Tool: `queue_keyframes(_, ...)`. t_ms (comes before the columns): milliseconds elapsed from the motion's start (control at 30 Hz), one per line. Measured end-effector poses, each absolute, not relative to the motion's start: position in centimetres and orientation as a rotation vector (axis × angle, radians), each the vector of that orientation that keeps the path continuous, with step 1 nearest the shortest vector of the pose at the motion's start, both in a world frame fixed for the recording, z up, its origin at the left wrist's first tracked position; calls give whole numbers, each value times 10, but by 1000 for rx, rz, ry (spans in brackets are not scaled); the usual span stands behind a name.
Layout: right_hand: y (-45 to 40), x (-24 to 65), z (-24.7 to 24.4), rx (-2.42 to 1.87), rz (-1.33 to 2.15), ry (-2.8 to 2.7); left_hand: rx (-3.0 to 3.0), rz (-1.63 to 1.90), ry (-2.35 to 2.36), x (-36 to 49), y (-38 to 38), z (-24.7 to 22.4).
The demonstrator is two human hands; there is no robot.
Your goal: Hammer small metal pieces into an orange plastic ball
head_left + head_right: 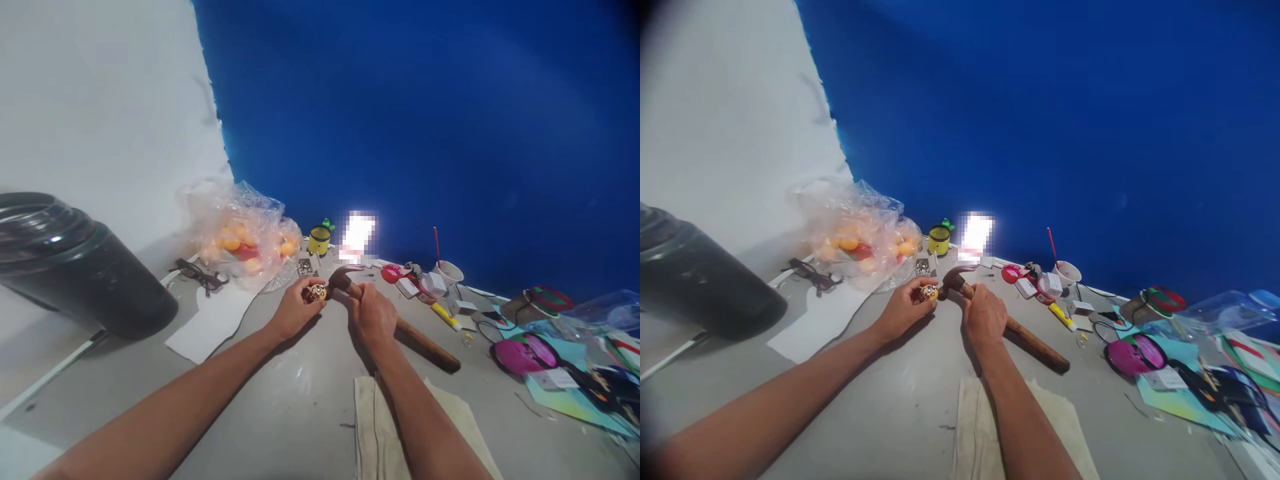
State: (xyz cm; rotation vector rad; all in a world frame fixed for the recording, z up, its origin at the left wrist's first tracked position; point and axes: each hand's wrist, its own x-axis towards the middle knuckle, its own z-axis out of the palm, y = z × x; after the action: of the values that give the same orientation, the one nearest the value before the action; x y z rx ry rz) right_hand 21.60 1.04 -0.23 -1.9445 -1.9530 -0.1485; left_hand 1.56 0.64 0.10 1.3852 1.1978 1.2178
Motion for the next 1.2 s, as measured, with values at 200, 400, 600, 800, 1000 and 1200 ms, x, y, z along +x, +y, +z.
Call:
queue_keyframes(200,2,215,4,-1600,-431,-1860,1516,1249,1274,12,13,-3)
queue_keyframes(400,-5,213,11,-1444,-476,-1945,1525,1241,1211,13,13,-3)
queue_keyframes(600,-6,214,15,-1473,-456,-1926,1485,1253,1196,14,12,-2)
queue_keyframes(800,-3,218,16,-1493,-450,-1897,1458,1274,1185,15,14,-4)
queue_keyframes(1000,1,219,10,-1396,-538,-1916,1442,1251,1167,15,14,-4)
queue_keyframes(1200,2,220,7,-1273,-688,-1880,1402,1258,1134,15,15,-6)
